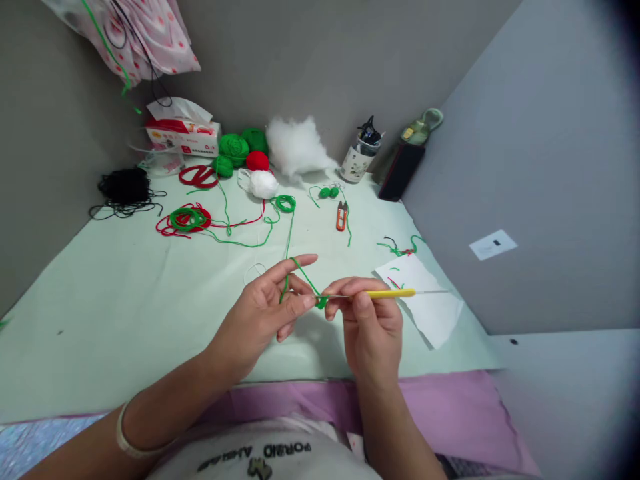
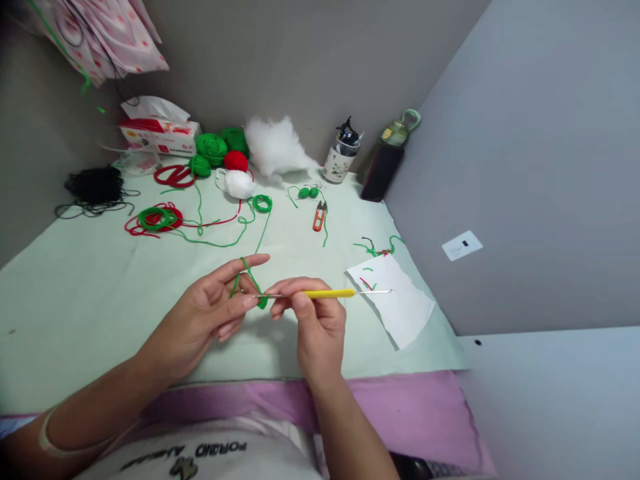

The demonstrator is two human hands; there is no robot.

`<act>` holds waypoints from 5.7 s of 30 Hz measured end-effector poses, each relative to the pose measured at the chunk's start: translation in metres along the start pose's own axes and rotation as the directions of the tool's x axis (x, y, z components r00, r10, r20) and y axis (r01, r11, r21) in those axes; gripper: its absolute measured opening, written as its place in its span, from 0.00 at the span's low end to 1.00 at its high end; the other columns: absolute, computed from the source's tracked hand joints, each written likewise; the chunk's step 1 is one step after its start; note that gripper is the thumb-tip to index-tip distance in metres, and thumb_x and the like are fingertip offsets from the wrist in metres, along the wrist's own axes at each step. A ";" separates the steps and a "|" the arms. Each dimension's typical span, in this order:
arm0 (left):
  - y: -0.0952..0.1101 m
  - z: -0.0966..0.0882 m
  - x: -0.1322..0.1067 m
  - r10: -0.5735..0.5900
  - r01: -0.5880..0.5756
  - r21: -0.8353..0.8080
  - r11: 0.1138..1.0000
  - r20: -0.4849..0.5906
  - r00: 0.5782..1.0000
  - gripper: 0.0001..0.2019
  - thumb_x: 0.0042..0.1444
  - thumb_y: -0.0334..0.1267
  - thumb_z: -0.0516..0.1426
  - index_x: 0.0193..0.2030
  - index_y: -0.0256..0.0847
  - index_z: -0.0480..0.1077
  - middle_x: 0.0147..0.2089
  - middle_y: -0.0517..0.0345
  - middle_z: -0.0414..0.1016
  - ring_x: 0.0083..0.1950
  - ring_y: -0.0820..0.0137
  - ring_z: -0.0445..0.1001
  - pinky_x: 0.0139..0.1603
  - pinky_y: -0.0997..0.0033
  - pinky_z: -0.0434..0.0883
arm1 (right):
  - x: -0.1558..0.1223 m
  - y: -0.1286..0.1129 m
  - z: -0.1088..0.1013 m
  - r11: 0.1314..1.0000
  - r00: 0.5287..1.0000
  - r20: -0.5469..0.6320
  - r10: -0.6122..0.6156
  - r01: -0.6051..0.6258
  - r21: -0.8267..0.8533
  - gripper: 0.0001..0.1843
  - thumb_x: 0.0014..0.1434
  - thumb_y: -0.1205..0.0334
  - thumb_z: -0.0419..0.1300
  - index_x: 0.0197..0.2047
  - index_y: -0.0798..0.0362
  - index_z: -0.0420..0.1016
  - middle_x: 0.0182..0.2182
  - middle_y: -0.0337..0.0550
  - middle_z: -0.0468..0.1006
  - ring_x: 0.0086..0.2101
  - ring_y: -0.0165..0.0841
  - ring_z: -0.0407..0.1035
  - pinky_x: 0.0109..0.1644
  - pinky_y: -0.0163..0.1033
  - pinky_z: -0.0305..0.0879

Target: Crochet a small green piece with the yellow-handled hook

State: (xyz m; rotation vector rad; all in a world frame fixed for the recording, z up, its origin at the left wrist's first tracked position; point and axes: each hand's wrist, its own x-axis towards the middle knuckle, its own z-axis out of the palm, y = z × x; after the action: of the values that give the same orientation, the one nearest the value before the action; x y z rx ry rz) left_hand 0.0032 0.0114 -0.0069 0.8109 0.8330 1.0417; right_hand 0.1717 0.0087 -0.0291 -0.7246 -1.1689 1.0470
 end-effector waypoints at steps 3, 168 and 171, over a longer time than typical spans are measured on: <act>0.000 -0.001 -0.002 0.039 -0.038 0.056 0.998 -0.023 0.999 0.25 0.60 0.39 0.70 0.64 0.49 0.77 0.38 0.66 0.72 0.22 0.83 0.60 0.20 0.78 0.57 | -0.001 -0.007 -0.003 0.979 0.996 0.051 -0.075 0.083 -0.188 0.09 0.74 0.61 0.58 0.43 0.49 0.80 0.37 0.43 0.86 0.32 0.33 0.78 0.35 0.40 0.78; -0.005 0.003 0.002 0.000 0.000 0.000 1.000 -0.056 0.998 0.07 0.57 0.39 0.71 0.34 0.41 0.79 0.24 0.70 0.65 0.19 0.83 0.56 0.20 0.78 0.51 | -0.013 -0.003 0.000 0.776 0.913 0.117 -0.392 0.396 -0.491 0.14 0.70 0.72 0.59 0.50 0.46 0.82 0.38 0.42 0.85 0.39 0.38 0.80 0.38 0.46 0.78; -0.005 0.003 0.002 -0.004 0.003 -0.009 1.000 -0.045 0.999 0.07 0.57 0.39 0.71 0.34 0.41 0.79 0.24 0.69 0.67 0.18 0.84 0.56 0.19 0.78 0.51 | -0.014 -0.002 0.001 0.781 0.911 0.113 -0.398 0.401 -0.478 0.15 0.70 0.73 0.59 0.51 0.46 0.82 0.38 0.42 0.85 0.39 0.37 0.80 0.39 0.45 0.77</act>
State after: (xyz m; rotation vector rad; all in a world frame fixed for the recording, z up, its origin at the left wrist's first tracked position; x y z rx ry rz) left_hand 0.0081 0.0117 -0.0104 0.7809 0.8672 1.0631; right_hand 0.1711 -0.0047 -0.0322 -0.8156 -1.5401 0.3846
